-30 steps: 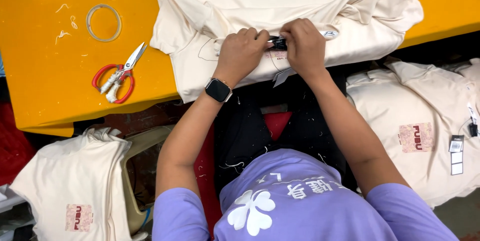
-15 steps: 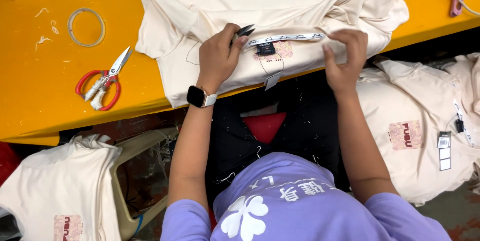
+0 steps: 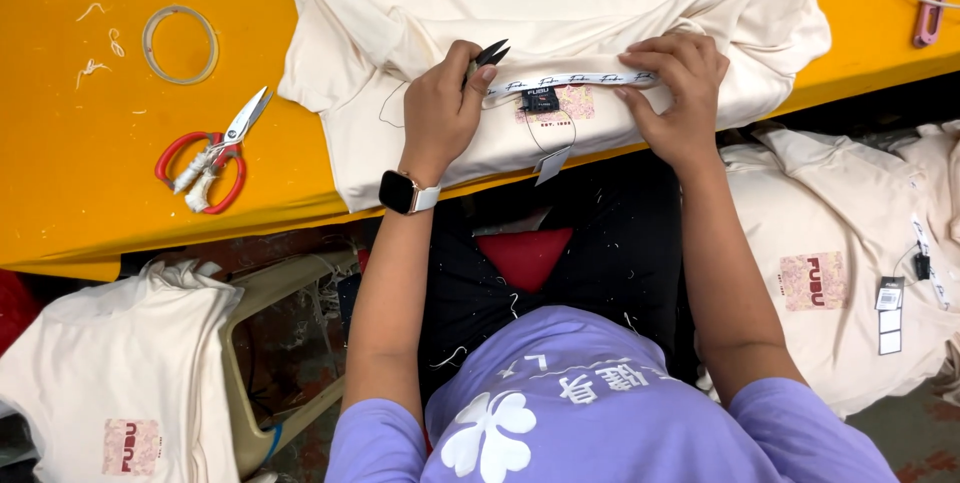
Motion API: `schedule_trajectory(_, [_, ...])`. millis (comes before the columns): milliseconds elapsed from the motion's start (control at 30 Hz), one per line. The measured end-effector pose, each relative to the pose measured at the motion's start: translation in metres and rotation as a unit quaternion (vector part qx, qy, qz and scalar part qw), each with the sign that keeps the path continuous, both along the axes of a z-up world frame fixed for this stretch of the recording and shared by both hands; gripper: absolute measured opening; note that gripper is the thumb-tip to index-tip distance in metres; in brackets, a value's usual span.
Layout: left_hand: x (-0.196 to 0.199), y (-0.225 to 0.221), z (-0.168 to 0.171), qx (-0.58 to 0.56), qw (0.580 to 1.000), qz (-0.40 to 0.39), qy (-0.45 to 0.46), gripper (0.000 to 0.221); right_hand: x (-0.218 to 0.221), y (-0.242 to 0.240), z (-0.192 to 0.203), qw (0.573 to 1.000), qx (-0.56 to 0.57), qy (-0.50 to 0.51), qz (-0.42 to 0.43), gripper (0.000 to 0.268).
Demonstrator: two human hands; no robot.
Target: Trimming loose threads from t-shirts with scissors and folding them.
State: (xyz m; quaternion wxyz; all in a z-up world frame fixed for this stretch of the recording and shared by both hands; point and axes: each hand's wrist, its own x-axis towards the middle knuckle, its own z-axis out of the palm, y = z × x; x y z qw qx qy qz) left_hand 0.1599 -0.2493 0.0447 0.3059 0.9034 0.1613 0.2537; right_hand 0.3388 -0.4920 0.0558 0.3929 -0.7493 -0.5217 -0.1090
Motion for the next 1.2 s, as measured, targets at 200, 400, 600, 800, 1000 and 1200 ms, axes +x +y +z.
schedule_trajectory(200, [-0.003, -0.002, 0.006, -0.006, 1.0, -0.016, -0.001, 0.031, 0.004, -0.005, -0.004, 0.999, -0.02, 0.028, -0.001, 0.031])
schedule_trajectory(400, [0.009, -0.021, 0.027, -0.119, 0.985, -0.078, -0.102, 0.032, 0.014, -0.001, -0.009, 0.995, -0.071, 0.064, -0.028, 0.027])
schedule_trajectory(600, [0.055, -0.059, 0.037, -0.288, 0.924, -0.192, -0.162, 0.013, 0.014, 0.002, -0.003, 0.989, -0.097, 0.109, -0.034, 0.029])
schedule_trajectory(800, [0.086, -0.058, 0.009, -0.27, 0.942, -0.177, -0.089, 0.006, 0.018, 0.003, -0.014, 0.991, -0.092, 0.089, -0.038, 0.026])
schedule_trajectory(1000, [0.085, -0.06, 0.005, -0.241, 0.953, -0.174, -0.055, 0.006, 0.018, 0.005, -0.017, 0.992, -0.092, 0.078, -0.033, 0.022])
schedule_trajectory(1200, [0.087, -0.073, -0.001, -0.156, 0.978, -0.141, -0.011, 0.015, 0.022, 0.006, -0.022, 0.991, -0.101, 0.075, -0.033, 0.018])
